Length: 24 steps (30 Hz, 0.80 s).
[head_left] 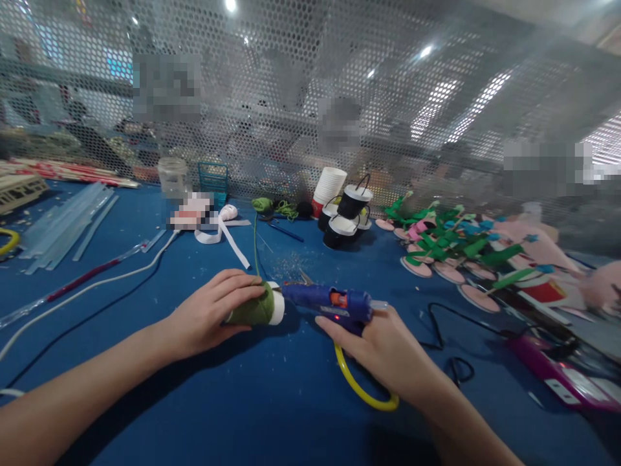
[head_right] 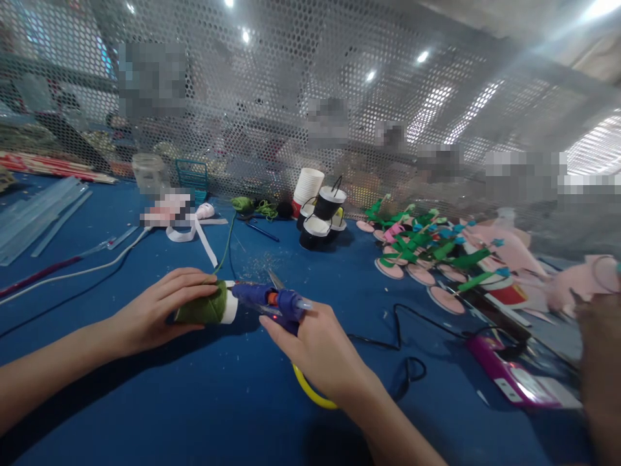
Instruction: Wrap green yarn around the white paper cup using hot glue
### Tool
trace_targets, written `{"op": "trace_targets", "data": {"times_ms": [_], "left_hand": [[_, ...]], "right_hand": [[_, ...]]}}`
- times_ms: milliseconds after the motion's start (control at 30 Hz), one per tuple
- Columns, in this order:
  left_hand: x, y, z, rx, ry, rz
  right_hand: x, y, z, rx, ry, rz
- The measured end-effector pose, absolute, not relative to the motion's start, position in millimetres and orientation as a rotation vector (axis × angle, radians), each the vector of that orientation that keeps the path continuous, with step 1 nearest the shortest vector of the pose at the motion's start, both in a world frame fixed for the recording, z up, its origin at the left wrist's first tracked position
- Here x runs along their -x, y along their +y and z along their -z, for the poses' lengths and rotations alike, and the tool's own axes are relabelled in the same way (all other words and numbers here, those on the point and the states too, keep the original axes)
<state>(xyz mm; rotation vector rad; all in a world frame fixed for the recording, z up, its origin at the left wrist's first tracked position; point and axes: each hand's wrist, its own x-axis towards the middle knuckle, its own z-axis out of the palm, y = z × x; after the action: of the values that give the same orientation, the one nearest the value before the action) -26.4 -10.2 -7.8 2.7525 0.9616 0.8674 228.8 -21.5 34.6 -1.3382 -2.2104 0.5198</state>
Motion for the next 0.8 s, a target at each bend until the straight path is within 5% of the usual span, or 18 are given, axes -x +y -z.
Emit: {"op": "trace_targets", "data": {"times_ms": [800], "left_hand": [[24.7, -9.8, -0.7, -2.306, 1.216, -0.881]], "right_hand": [[-233.2, -30.1, -33.1, 1.302, -2.25, -0.412]]}}
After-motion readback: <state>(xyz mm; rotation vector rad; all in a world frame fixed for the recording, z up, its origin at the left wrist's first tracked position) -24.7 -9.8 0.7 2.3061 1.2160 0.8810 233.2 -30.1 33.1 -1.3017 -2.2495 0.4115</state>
